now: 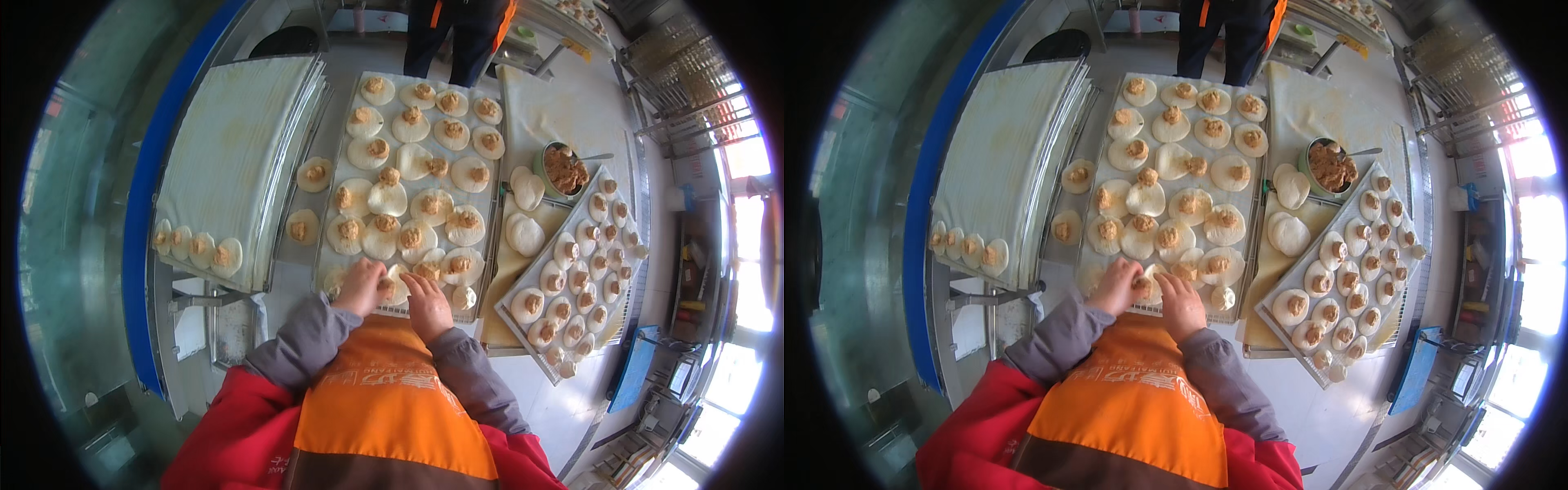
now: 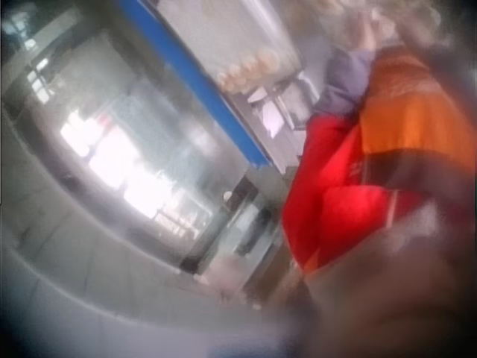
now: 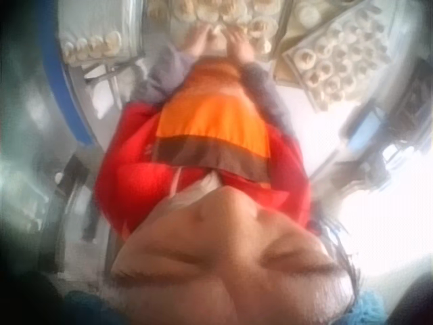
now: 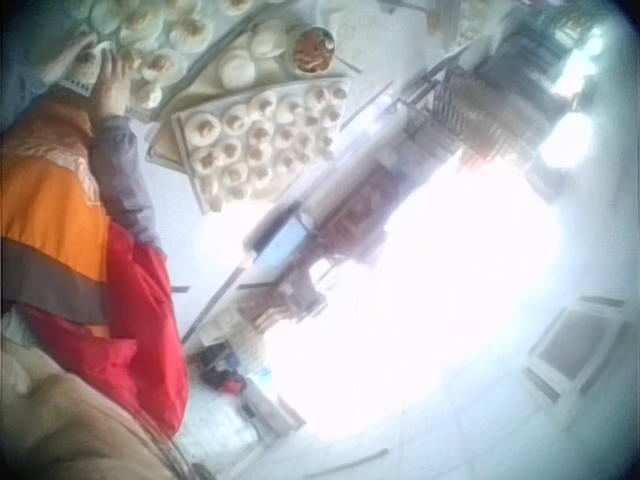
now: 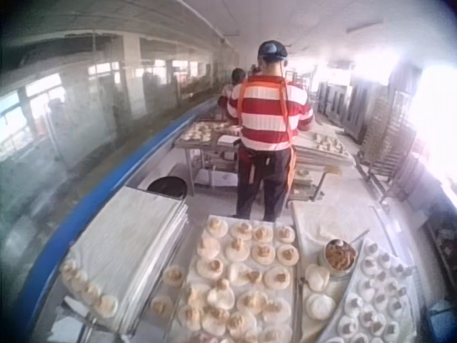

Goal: The person repeatedly picks dough discs from a conveyor, places filling on them, and folds them into buns, arranging the finished buns on metal trays. The person works continuously along the line, handling dough and filling by hand.

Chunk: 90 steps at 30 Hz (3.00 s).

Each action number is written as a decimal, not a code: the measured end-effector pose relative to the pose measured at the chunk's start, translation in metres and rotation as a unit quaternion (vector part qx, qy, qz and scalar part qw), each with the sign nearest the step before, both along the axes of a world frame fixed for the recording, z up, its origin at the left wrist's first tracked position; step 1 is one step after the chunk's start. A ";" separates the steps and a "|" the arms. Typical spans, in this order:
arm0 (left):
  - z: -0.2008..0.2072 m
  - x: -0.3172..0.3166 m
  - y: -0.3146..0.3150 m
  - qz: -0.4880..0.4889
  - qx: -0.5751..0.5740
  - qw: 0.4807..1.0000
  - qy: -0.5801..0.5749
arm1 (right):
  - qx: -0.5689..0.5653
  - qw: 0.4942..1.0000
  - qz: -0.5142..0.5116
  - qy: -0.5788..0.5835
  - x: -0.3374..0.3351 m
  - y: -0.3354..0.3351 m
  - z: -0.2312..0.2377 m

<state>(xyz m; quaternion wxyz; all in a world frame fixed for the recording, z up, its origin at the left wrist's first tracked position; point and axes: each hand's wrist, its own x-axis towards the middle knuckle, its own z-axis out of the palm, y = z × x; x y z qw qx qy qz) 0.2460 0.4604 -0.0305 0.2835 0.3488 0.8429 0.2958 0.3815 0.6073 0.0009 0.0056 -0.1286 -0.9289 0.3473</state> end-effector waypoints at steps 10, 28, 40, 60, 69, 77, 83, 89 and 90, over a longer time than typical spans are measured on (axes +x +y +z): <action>0.017 0.009 -0.013 0.058 0.169 0.945 -0.273 | 0.003 1.000 -0.002 0.000 -0.028 0.009 0.005; 0.091 0.029 -0.035 0.237 0.227 0.688 -0.647 | -0.296 0.946 -0.129 -0.010 0.025 -0.011 0.056; 0.088 0.047 -0.024 0.143 0.224 0.820 -0.506 | -0.245 0.951 -0.185 0.035 0.033 -0.016 0.062; 0.058 0.034 -0.028 -0.066 0.066 0.890 -0.446 | -0.341 0.932 -0.083 -0.090 0.028 -0.003 0.077; 0.061 0.022 -0.013 -0.138 0.057 0.891 -0.428 | -0.220 0.974 -0.009 0.057 0.031 -0.003 0.069; 0.082 0.039 -0.013 0.017 0.135 0.863 -0.486 | -0.172 0.980 -0.009 0.097 0.032 0.010 0.071; 0.087 0.031 -0.011 0.006 0.003 0.840 -0.543 | -0.144 0.980 0.058 0.122 0.031 0.012 0.076; 0.083 0.026 -0.003 -0.068 0.091 0.856 -0.505 | -0.182 0.980 -0.021 0.072 0.038 0.006 0.059; 0.084 0.031 -0.004 -0.030 0.094 0.853 -0.512 | -0.171 0.982 -0.028 0.079 0.039 0.005 0.058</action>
